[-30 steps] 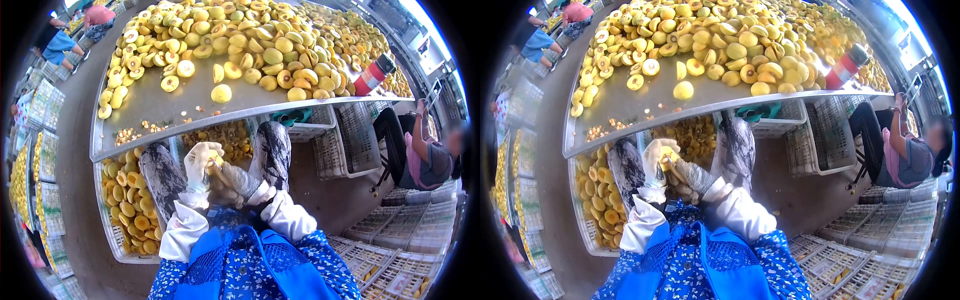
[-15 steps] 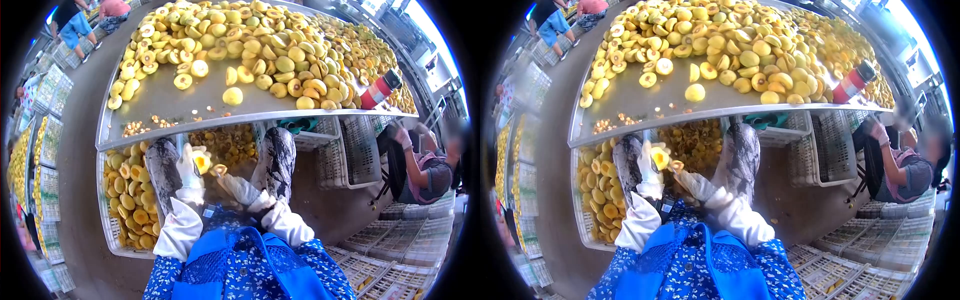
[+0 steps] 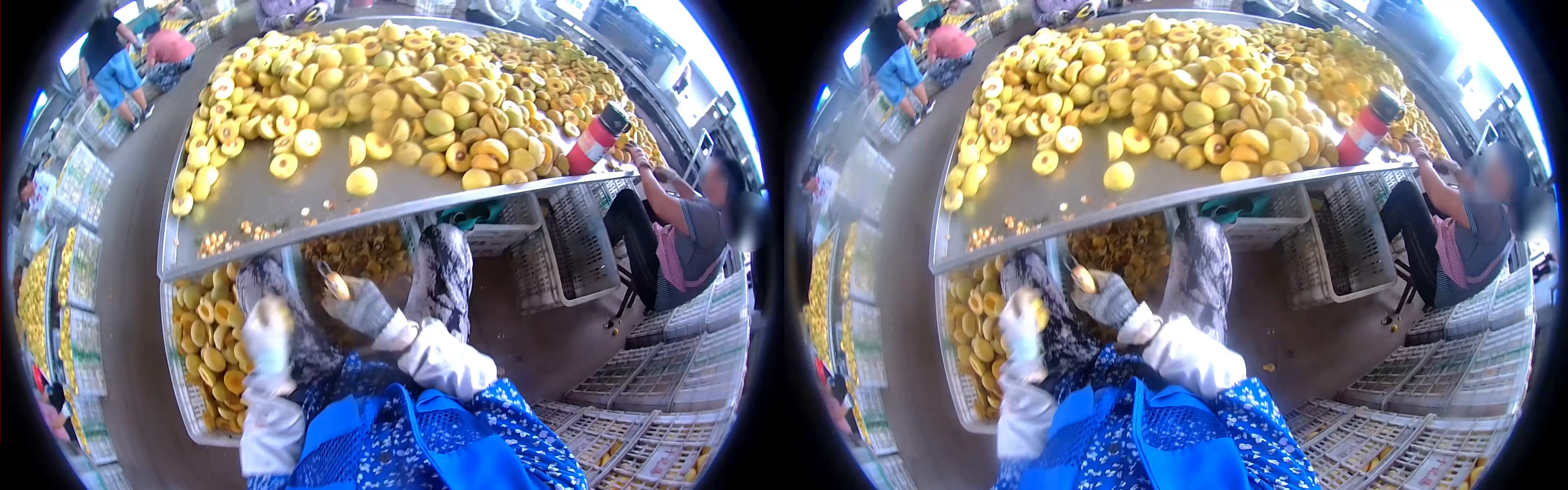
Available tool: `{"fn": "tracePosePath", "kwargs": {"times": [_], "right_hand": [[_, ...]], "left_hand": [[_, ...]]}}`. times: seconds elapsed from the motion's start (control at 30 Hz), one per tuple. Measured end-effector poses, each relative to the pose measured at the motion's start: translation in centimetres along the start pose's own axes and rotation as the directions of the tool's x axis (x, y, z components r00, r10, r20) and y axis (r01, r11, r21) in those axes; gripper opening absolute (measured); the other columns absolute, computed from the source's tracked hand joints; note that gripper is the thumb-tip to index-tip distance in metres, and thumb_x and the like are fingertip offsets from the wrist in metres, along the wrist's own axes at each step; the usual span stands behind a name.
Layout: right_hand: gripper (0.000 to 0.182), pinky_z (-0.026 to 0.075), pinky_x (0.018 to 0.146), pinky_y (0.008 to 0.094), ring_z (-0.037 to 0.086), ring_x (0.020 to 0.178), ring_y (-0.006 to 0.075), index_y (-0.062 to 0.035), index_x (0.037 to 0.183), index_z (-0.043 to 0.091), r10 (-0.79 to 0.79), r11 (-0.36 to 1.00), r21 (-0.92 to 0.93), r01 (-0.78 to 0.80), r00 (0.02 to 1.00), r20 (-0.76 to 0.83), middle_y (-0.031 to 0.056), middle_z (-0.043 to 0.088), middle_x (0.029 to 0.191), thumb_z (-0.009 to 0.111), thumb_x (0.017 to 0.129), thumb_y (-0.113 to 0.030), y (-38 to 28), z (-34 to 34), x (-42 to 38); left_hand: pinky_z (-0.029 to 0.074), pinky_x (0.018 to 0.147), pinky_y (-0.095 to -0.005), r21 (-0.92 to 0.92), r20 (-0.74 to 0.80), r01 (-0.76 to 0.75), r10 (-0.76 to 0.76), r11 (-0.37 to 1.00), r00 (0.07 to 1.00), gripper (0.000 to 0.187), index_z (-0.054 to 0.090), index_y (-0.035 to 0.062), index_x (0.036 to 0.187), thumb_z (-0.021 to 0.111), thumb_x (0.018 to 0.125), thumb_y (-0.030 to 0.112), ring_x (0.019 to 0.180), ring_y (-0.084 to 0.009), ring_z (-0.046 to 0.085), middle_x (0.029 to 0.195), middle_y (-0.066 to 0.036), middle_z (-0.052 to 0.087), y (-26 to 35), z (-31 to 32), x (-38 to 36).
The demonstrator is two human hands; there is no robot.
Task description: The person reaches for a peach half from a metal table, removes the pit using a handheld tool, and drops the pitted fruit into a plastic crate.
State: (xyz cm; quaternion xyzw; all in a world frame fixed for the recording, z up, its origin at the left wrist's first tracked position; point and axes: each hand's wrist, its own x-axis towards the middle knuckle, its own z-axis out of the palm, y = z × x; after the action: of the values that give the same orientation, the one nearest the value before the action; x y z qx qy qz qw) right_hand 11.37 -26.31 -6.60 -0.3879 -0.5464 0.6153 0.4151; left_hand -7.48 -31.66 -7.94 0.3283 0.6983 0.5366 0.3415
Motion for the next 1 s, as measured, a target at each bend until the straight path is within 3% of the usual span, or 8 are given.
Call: {"fn": "tracePosePath", "kwargs": {"times": [0.03,0.13,0.2,0.3,0.47,0.67,0.8,1.0], "right_hand": [[0.013,0.046,0.059,0.0284,0.05,0.062,0.0123,-0.0041,0.084,0.06,0.01,0.995,0.098,-0.009,1.0,-0.011,0.0024,0.055,0.067,0.066,0.081,-0.015,2.3,-0.6,-0.2],[0.014,0.046,0.058,0.0278,0.049,0.062,0.0097,-0.004,0.09,0.06,0.109,0.994,0.016,-0.107,0.987,-0.116,-0.0008,0.054,0.067,0.065,0.083,-0.015,8.2,-1.6,-1.3],[0.018,0.046,0.06,0.028,0.05,0.064,0.0109,-0.0044,0.094,0.061,0.469,0.799,0.324,-0.507,0.862,0.193,-0.0009,0.055,0.069,0.065,0.084,-0.019,4.7,-2.3,-2.9],[0.026,0.045,0.065,0.0301,0.05,0.068,0.0127,-0.0046,0.097,0.061,0.21,0.977,-0.063,-0.202,0.961,0.178,0.0013,0.057,0.072,0.065,0.085,-0.027,4.8,-1.9,-2.1],[0.036,0.044,0.072,0.0325,0.053,0.076,0.0172,-0.004,0.108,0.059,0.247,0.951,-0.212,-0.223,0.964,0.096,0.0112,0.063,0.085,0.065,0.084,-0.031,7.7,-3.5,-1.3],[0.041,0.045,0.077,0.0315,0.056,0.084,0.0182,-0.0049,0.114,0.057,0.322,0.936,-0.182,-0.3,0.941,0.105,0.01,0.064,0.092,0.065,0.084,-0.031,6.8,-4.5,-1.1],[0.035,0.044,0.083,0.0309,0.056,0.089,0.016,-0.008,0.115,0.058,0.083,0.993,0.087,-0.081,0.996,-0.025,0.0049,0.064,0.096,0.058,0.09,-0.033,6.1,-3.6,-2.0],[0.017,0.043,0.053,0.0375,0.058,0.064,0.0289,-0.0059,0.096,0.06,-0.136,0.987,-0.113,0.118,0.977,-0.167,0.0174,0.059,0.075,0.05,0.093,-0.019,0.9,-5.5,-0.4]], "left_hand": [[0.049,0.053,-0.037,0.745,-0.02,-0.265,0.418,0.612,0.908,0.031,0.067,0.0064,0.085,0.057,0.086,0.036,0.054,-0.0272,0.06,0.071,-0.01,0.066,-0.8,-3.8,1.2],[0.048,0.076,-0.0412,0.967,0.256,-0.226,0.526,-0.122,0.811,0.033,0.062,0.0079,0.101,0.062,0.079,0.032,0.081,-0.0343,0.06,0.089,-0.013,0.064,-1.5,-11.6,3.6],[0.045,0.082,-0.0403,0.911,0.288,-0.41,0.638,0.048,0.714,0.035,0.059,0.0083,0.104,0.064,0.077,0.029,0.091,-0.0314,0.058,0.097,-0.012,0.061,5.0,-6.9,5.7],[0.05,0.067,-0.0414,0.665,0.39,-0.708,0.697,0.238,0.601,0.033,0.06,0.007,0.102,0.064,0.079,0.03,0.075,-0.0319,0.064,0.087,-0.014,0.064,12.7,6.3,9.3],[0.045,0.088,-0.0412,0.592,0.806,-0.806,-0.025,0.0,0.591,0.065,0.045,0.0099,0.125,0.047,0.083,0.06,0.107,-0.0305,0.056,0.116,-0.018,0.054,13.5,23.9,14.2],[0.047,0.085,-0.0416,0.659,0.75,-0.745,-0.012,0.098,0.662,0.052,0.048,0.0084,0.118,0.058,0.082,0.045,0.103,-0.0327,0.058,0.113,-0.02,0.054,13.1,23.5,14.7],[0.051,0.057,-0.029,-0.015,0.766,-0.049,0.043,0.999,0.642,0.034,0.053,0.0117,0.113,0.057,0.088,0.034,0.073,-0.0175,0.062,0.085,-0.006,0.061,11.5,18.2,16.5],[0.053,0.058,-0.0295,-0.572,0.669,0.395,0.129,0.719,0.732,0.05,0.055,0.0009,0.11,0.041,0.094,0.047,0.067,-0.0227,0.064,0.086,-0.014,0.065,9.2,11.5,7.5]]}}
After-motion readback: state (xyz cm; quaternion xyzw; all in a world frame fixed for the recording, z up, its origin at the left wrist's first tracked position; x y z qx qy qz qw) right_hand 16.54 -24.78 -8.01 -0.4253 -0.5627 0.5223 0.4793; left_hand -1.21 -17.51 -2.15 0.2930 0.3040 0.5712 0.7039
